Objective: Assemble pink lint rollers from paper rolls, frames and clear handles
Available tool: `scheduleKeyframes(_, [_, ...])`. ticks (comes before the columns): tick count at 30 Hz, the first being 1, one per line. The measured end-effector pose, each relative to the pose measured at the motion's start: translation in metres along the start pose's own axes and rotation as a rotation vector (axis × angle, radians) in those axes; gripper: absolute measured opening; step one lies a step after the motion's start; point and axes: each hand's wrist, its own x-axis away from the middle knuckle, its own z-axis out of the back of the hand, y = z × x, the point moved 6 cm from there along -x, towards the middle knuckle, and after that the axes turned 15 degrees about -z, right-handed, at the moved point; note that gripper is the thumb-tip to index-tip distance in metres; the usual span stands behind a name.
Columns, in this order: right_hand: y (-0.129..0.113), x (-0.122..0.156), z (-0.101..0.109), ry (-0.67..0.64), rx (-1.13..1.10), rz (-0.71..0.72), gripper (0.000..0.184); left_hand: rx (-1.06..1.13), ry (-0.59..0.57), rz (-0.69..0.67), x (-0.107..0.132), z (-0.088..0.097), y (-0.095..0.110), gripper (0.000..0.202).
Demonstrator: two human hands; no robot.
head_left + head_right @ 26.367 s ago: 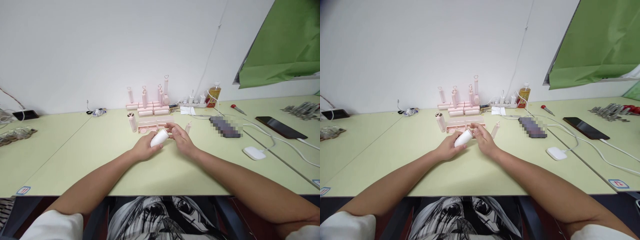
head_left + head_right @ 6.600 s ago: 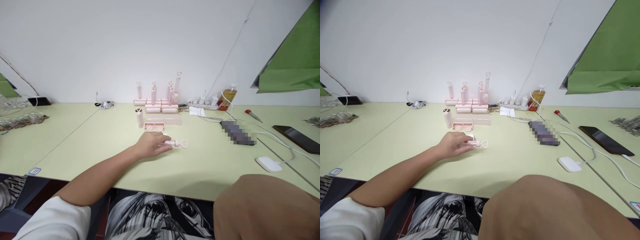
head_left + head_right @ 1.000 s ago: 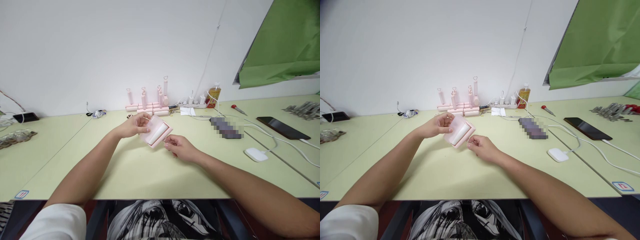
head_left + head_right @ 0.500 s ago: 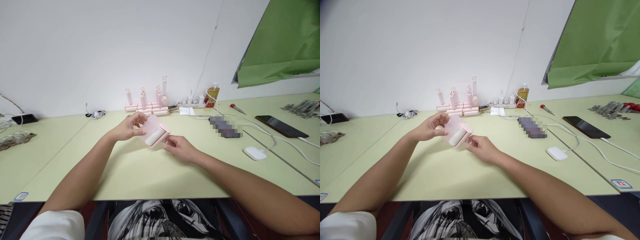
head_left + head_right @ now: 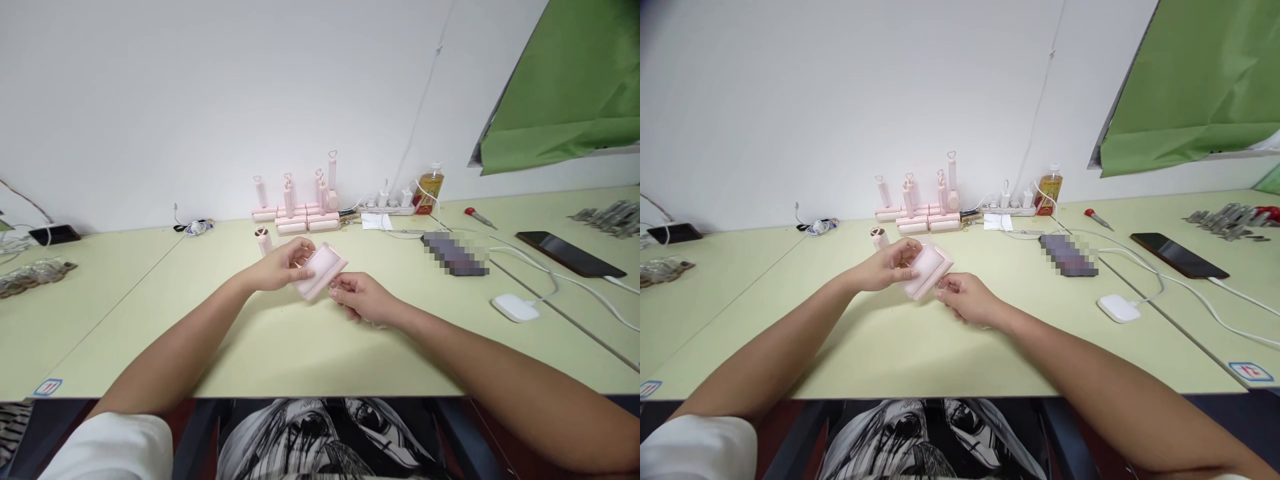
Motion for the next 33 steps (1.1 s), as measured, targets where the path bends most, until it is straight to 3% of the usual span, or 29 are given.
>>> scheduleKeyframes(2, [0.002,-0.002,-0.001,-0.025,-0.128,-0.071,0.03,-0.149,0.069,0.015,0.0,0.003,0.002,0.041])
scheduleKeyframes(5, [-0.001,-0.003,0.003,-0.045,-0.305,-0.113,0.031,-0.576,0.17,-0.079,0.0,0.004,0.024,0.043])
scheduleKeyframes(8, [-0.006,-0.002,0.008,-0.083,-0.421,-0.107,0.03,-0.869,0.113,-0.231,0.001,-0.024,0.049,0.046])
scheduleKeyframes(11, [-0.01,0.0,0.007,-0.189,-0.492,-0.056,0.031,-1.074,0.058,-0.258,0.0,-0.054,0.054,0.056])
scheduleKeyframes(14, [-0.01,0.002,0.002,-0.278,-0.528,-0.023,0.032,-1.225,0.126,-0.247,-0.005,-0.06,0.05,0.045])
scheduleKeyframes(16, [-0.011,0.003,0.002,-0.271,-0.55,0.009,0.031,-1.258,0.113,-0.256,-0.012,-0.053,0.045,0.038])
scheduleKeyframes(22, [-0.018,0.011,-0.002,-0.344,-0.57,0.088,0.027,-1.12,-0.185,-0.248,-0.035,-0.035,0.034,0.03])
scheduleKeyframes(24, [-0.021,0.014,-0.002,-0.355,-0.574,0.108,0.025,-1.042,-0.18,-0.236,-0.037,-0.035,0.034,0.028])
scheduleKeyframes(28, [-0.025,0.017,0.0,-0.337,-0.57,0.129,0.024,-0.878,-0.015,-0.19,-0.04,-0.025,0.037,0.036])
scheduleKeyframes(31, [-0.025,0.016,0.001,-0.298,-0.552,0.12,0.023,-0.8,0.074,-0.127,-0.048,0.016,0.04,0.037])
scheduleKeyframes(33, [-0.024,0.014,0.002,-0.266,-0.528,0.105,0.022,-0.768,0.209,-0.052,-0.053,0.067,0.039,0.045])
